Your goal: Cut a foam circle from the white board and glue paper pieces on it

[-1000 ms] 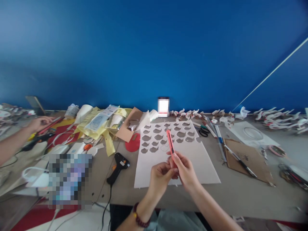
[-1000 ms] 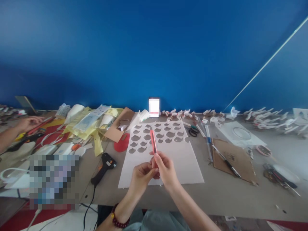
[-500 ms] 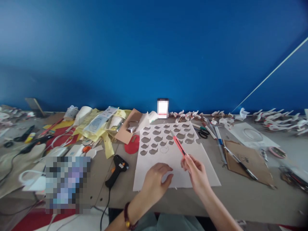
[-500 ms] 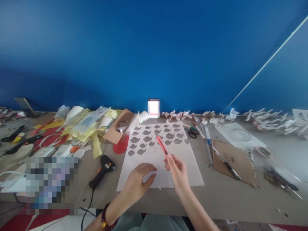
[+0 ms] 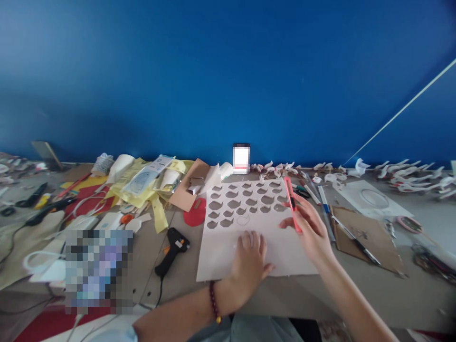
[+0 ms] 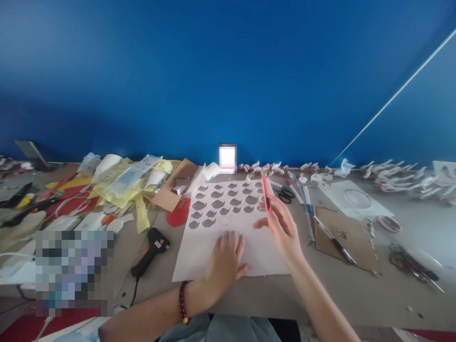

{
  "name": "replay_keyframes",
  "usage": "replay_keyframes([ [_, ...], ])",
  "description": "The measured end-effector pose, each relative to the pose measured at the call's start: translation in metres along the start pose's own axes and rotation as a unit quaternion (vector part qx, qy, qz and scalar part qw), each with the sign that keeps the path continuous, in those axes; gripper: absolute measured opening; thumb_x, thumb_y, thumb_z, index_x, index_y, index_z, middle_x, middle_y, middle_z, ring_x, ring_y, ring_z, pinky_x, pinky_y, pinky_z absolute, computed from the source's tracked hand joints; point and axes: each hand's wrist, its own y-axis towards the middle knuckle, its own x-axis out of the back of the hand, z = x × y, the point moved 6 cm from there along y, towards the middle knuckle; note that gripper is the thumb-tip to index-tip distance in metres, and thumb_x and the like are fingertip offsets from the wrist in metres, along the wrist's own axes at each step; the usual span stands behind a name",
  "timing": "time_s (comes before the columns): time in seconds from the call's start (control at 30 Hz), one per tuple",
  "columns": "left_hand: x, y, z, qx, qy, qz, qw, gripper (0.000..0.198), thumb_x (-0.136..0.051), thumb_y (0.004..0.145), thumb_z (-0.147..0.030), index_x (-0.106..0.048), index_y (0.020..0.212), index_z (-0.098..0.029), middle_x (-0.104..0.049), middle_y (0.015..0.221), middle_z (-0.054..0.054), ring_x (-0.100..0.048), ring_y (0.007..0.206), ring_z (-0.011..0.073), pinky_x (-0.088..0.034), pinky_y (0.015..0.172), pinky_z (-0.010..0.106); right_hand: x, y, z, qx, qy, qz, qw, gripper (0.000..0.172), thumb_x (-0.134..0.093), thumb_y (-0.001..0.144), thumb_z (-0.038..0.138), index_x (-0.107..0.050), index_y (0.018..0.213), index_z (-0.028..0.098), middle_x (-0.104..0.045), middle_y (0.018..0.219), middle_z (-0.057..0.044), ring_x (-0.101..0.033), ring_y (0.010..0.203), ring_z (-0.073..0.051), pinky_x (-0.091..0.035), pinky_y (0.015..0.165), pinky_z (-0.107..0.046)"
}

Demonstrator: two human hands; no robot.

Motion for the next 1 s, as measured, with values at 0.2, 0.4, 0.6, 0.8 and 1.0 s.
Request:
replay_keyframes([
  [0.2,0.001,0.012,-0.002,0.039,0.001,0.037,0.999,0.070,-0.062,0.079,-0.050,-0.046,0.136,-0.011,-0.050,0.132,0.023,-0.045,0.121,0.0424,-0.050,0.082,0.051,-0.013,0.024,-0.001,0.000,0.111,0.067,0.992,0.066,-0.055,0.070,0.073,-0.060,0.113,0.024,-0.061,0.106,-0.011,-0.062,0.085,-0.025,-0.051,0.069,-0.038],
  [0.4,-0.006,0.014,-0.007,0.046,-0.022,0.038,0.998,0.071,-0.057,0.082,-0.054,-0.043,0.138,-0.013,-0.045,0.136,0.024,-0.041,0.126,0.0449,-0.045,0.087,0.059,-0.020,0.041,-0.021,-0.008,0.092,0.000,0.996,0.022,-0.065,0.080,0.044,-0.060,0.087,0.024,-0.048,0.057,0.006,-0.048,0.054,-0.011,-0.045,0.059,-0.027],
  [0.6,-0.008,0.009,-0.012,0.021,0.052,-0.002,0.998,0.072,-0.056,0.080,-0.057,-0.048,0.134,-0.010,-0.048,0.134,0.025,-0.042,0.125,0.0443,-0.047,0.088,0.055,-0.052,0.041,-0.052,-0.058,-0.054,0.150,0.986,0.034,-0.052,0.087,0.048,-0.065,0.103,0.020,-0.068,0.085,-0.007,-0.062,0.077,-0.020,-0.048,0.058,-0.029],
  [0.8,-0.001,0.008,-0.014,0.004,0.136,-0.043,0.990,0.071,-0.048,0.082,-0.062,-0.052,0.130,-0.010,-0.055,0.126,0.022,-0.048,0.119,0.0378,-0.050,0.084,0.047,-0.046,0.035,-0.070,-0.022,-0.159,0.132,0.978,0.022,-0.062,0.078,0.038,-0.065,0.093,0.022,-0.070,0.091,-0.005,-0.064,0.083,-0.020,-0.051,0.071,-0.032],
  [1.0,-0.005,0.008,-0.009,0.021,0.125,-0.057,0.990,0.073,-0.045,0.082,-0.063,-0.054,0.126,-0.005,-0.056,0.123,0.023,-0.048,0.118,0.0346,-0.049,0.085,0.044,-0.046,0.032,-0.057,-0.039,-0.209,0.185,0.960,0.021,-0.055,0.081,0.033,-0.065,0.096,0.022,-0.072,0.091,-0.005,-0.067,0.084,-0.021,-0.053,0.075,-0.034],
])
